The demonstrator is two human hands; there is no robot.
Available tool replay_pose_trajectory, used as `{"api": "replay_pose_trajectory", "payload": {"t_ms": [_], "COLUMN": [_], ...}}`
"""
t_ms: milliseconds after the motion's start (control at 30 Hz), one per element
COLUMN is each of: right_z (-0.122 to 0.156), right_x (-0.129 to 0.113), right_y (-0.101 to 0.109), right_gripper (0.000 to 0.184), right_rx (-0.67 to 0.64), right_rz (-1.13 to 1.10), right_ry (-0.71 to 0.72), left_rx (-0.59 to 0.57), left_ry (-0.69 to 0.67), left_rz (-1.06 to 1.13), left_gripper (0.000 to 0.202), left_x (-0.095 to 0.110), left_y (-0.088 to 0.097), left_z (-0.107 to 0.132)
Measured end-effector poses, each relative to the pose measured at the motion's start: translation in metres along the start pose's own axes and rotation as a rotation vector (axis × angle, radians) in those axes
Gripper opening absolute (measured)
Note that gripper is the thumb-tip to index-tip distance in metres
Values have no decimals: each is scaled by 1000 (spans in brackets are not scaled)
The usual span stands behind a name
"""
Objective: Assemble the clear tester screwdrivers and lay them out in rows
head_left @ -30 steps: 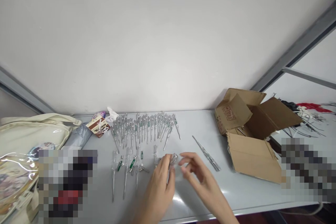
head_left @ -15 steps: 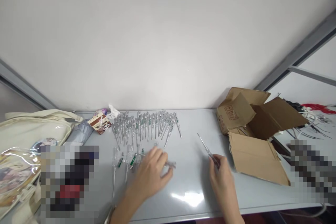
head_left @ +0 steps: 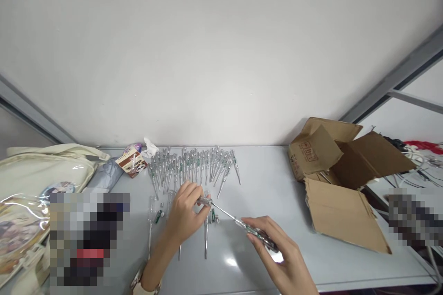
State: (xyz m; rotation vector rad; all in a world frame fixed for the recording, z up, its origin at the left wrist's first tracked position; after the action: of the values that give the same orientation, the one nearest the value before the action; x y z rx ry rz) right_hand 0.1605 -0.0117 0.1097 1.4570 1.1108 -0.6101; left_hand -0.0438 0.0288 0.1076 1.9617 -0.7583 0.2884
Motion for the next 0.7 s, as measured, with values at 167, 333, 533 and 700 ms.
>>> {"api": "replay_pose_trajectory", "payload": {"t_ms": [167,333,533,700], "right_z": [2,-3,-17,-31], "right_x": [7,11,15,12], "right_y": [-2,0,-3,-9], "right_gripper": [33,34,35,33], "right_rx": [-53,-164,-338,-420], "right_rz": [-20,-24,-72,-77], "right_ry": [-49,-122,-185,-154], "left_rx": [-9,17,24,-24], "left_ry": [3,-62,-133,-166], "left_rz": [-27,-108,-223,-274], "left_gripper": [28,26,23,17], "left_x": [-1,5,10,13], "left_y": [0,2,2,-6], "left_z": [0,-1,1,4]}}
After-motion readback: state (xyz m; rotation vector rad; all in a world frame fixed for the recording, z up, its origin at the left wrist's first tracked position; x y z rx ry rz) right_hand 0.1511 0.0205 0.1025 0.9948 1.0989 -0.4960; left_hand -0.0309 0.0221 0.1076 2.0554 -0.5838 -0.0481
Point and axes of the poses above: each hand's wrist, its own z-axis away from the middle knuckle, its own y-axis out of the back of the hand, x = y × z, the point moved 8 cm from there along -z, towards the middle knuckle, and after that the axes turned 4 degrees about y, right-handed, at the moved point
